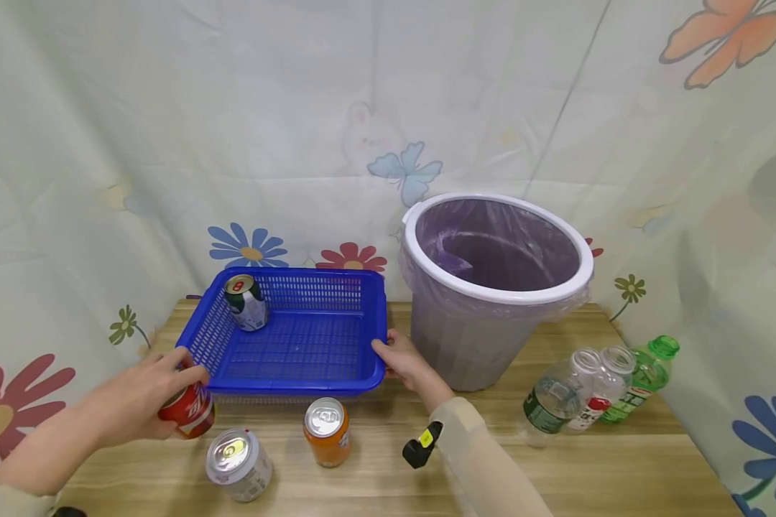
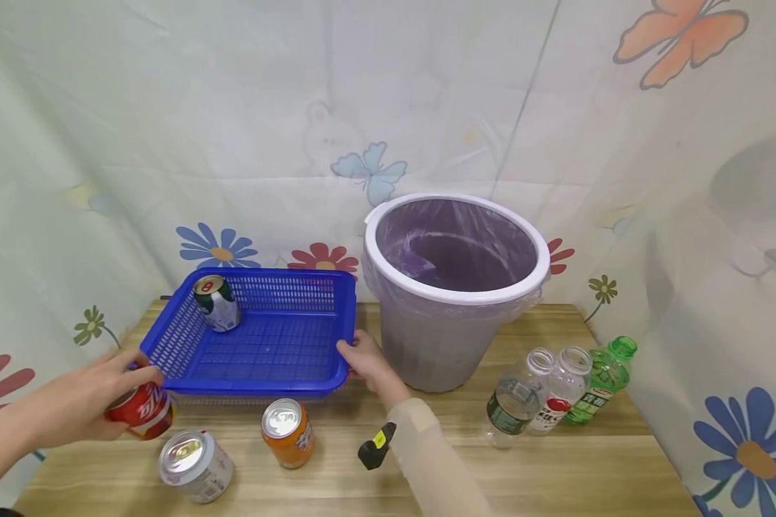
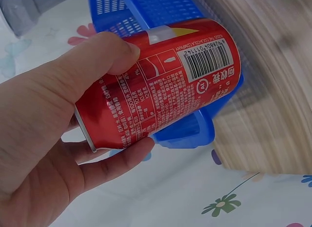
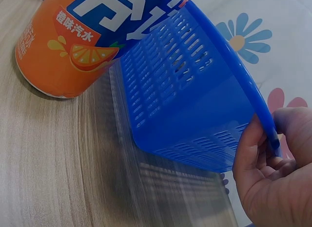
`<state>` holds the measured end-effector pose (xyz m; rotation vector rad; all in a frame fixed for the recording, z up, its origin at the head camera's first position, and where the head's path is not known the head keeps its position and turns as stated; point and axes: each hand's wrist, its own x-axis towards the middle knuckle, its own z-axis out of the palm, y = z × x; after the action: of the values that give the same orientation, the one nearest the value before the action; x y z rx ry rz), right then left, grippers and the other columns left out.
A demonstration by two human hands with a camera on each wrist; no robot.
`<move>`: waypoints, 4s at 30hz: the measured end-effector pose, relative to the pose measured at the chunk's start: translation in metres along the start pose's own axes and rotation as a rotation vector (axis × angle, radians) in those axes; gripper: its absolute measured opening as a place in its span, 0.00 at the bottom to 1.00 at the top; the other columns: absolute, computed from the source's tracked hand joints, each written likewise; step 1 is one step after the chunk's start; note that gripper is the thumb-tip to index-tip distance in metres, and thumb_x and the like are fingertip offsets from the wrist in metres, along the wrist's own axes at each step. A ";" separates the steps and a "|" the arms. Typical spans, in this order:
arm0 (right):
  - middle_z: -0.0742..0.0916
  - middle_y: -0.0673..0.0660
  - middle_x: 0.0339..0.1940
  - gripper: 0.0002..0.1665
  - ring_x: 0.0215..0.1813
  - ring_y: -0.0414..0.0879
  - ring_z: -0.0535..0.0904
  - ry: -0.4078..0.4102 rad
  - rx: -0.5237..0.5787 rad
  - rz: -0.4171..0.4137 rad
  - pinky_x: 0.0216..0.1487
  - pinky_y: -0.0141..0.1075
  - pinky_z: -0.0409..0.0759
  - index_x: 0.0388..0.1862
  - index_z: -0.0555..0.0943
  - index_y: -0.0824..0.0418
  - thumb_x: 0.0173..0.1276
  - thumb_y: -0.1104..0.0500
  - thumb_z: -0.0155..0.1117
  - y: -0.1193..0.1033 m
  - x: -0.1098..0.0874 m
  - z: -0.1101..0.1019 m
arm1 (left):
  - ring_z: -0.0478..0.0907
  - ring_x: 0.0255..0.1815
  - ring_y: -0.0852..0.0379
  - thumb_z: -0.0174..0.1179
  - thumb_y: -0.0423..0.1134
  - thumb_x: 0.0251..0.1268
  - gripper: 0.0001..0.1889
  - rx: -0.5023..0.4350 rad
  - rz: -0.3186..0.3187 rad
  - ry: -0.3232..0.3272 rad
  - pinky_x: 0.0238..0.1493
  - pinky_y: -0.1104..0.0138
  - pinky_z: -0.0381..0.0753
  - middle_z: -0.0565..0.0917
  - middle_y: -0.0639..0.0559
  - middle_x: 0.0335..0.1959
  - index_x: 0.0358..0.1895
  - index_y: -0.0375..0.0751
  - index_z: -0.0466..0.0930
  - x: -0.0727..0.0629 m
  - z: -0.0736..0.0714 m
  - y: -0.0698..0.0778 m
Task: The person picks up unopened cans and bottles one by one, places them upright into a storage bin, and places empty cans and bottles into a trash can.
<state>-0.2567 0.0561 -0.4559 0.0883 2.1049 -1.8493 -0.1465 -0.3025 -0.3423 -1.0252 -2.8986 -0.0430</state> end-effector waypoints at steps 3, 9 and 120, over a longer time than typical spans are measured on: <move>0.81 0.69 0.41 0.16 0.29 0.46 0.80 -0.006 -0.003 -0.006 0.25 0.34 0.79 0.47 0.68 0.68 0.65 0.58 0.51 -0.001 -0.001 0.000 | 0.73 0.35 0.49 0.78 0.44 0.28 0.32 -0.004 -0.014 -0.018 0.25 0.62 0.82 0.72 0.50 0.38 0.44 0.51 0.74 0.002 -0.003 0.001; 0.81 0.69 0.41 0.15 0.29 0.46 0.80 -0.003 0.001 -0.003 0.24 0.34 0.78 0.46 0.69 0.67 0.64 0.58 0.51 -0.002 -0.002 0.000 | 0.74 0.36 0.47 0.78 0.44 0.28 0.32 0.006 -0.027 -0.051 0.27 0.60 0.83 0.72 0.50 0.39 0.45 0.51 0.74 0.005 -0.010 0.002; 0.83 0.66 0.34 0.15 0.24 0.45 0.81 0.088 -0.259 -0.011 0.37 0.49 0.82 0.39 0.72 0.71 0.62 0.59 0.55 -0.012 -0.006 0.002 | 0.77 0.39 0.44 0.71 0.35 0.41 0.35 -0.043 -0.184 -0.232 0.35 0.54 0.83 0.68 0.32 0.53 0.59 0.39 0.69 0.101 -0.002 -0.045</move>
<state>-0.2540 0.0532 -0.4425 0.0971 2.3891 -1.5887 -0.2532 -0.2748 -0.3336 -0.8149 -3.2087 0.0046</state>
